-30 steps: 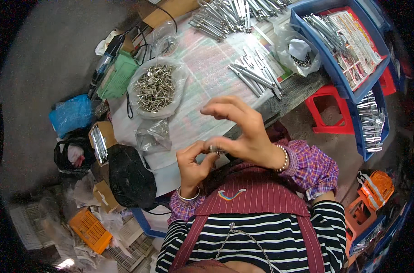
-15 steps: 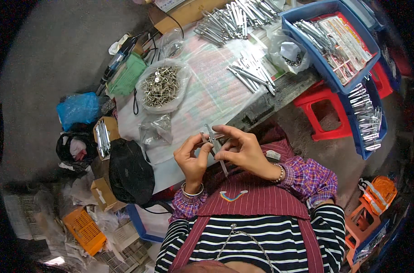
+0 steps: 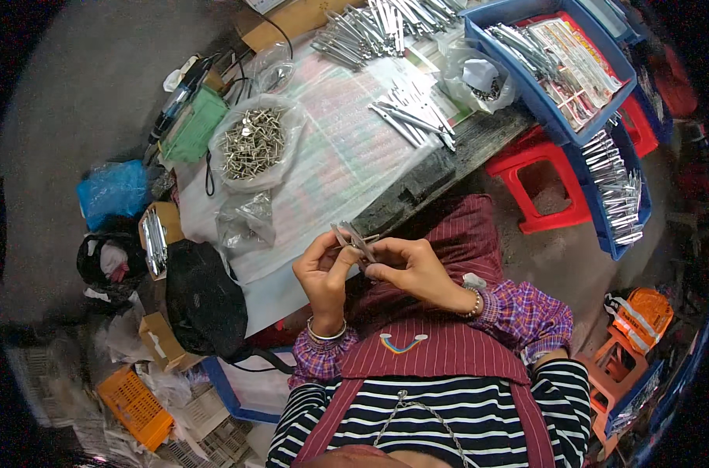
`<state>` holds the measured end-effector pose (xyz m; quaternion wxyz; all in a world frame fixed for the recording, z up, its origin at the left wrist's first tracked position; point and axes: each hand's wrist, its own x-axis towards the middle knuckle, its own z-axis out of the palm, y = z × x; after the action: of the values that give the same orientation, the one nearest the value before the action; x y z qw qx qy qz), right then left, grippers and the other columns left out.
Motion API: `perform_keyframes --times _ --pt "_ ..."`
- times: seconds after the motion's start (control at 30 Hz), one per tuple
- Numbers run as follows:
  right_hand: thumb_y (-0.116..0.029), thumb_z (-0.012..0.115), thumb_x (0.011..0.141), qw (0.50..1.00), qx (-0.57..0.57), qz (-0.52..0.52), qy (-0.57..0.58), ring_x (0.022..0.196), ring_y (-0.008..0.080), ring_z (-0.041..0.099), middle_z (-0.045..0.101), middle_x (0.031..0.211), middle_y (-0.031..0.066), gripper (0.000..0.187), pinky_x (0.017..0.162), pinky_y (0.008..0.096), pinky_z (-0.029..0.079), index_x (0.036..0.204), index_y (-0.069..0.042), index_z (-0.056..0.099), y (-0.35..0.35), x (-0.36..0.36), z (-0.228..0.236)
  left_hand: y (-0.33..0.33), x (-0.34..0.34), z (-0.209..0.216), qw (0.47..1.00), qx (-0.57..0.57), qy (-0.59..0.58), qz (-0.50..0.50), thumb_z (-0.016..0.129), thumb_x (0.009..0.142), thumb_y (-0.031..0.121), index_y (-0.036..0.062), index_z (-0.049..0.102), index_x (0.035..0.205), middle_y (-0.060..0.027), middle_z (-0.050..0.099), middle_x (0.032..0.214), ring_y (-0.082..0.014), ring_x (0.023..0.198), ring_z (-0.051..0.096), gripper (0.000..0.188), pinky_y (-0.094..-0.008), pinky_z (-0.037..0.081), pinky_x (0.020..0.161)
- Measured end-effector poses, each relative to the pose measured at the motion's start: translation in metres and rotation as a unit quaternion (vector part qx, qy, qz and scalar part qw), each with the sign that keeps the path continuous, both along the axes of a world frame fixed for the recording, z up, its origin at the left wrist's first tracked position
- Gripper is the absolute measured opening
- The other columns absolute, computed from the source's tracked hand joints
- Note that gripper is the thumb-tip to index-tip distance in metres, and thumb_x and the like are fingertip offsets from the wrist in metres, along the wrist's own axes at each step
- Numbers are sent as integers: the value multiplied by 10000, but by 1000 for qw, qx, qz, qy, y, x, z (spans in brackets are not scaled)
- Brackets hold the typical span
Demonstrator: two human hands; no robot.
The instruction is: The person is manually assembling small hardware components by sliding metal pins into brackets.
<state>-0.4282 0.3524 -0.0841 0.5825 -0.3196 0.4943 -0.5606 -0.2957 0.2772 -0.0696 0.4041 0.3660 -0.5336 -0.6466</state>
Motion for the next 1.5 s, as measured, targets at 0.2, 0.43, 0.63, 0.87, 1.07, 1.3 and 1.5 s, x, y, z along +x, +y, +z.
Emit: perform_keyframes --times 0.2,0.43,0.63,0.87,1.07,1.3,1.5 --pt "-30 615 816 999 15 16 -30 681 66 573 628 751 32 180 598 205 470 966 68 600 -26 -13 5 -27 -11 2 999 45 12 5 621 784 -39 -59 576 1003 -69 618 886 -123 801 601 225 -240 486 727" --pt "-18 622 794 997 63 26 -17 676 60 572 632 735 36 176 594 209 469 948 66 614 -60 -27 10 -63 -17 4 993 110 28 -32 610 800 -33 -71 537 1071 -82 604 941 -133 852 599 283 -244 491 756" --pt "-23 639 780 996 84 19 10 669 56 572 637 728 35 183 589 208 471 942 61 623 -76 -31 12 -80 -21 0 985 166 49 -25 606 784 -49 -78 538 1068 -96 604 924 -142 818 601 293 -251 491 738" --pt "-43 662 766 996 89 11 29 630 49 571 634 679 35 194 553 207 470 934 48 632 -77 -30 9 -81 -26 0 983 180 34 -9 610 751 -72 -73 541 1041 -85 602 886 -144 793 601 298 -249 488 723" --pt "-50 676 756 992 62 14 107 582 35 546 625 641 42 209 497 192 441 935 50 637 -74 -27 6 -82 -18 -14 996 55 -55 -46 643 751 -27 -35 564 888 -26 552 847 -72 734 545 158 -204 456 650" --pt "-59 677 759 994 57 25 89 562 26 520 608 626 31 212 481 190 420 943 41 643 -78 -22 8 -83 -25 -2 995 45 -85 -26 613 817 107 -11 548 759 21 501 685 -38 634 457 146 -172 348 551" --pt "-41 655 780 991 50 64 104 620 40 583 655 714 35 225 527 183 462 984 51 633 -75 -27 12 -84 -13 -4 986 -85 -144 -30 620 835 129 -23 562 785 23 499 704 -37 622 422 170 -189 320 521"
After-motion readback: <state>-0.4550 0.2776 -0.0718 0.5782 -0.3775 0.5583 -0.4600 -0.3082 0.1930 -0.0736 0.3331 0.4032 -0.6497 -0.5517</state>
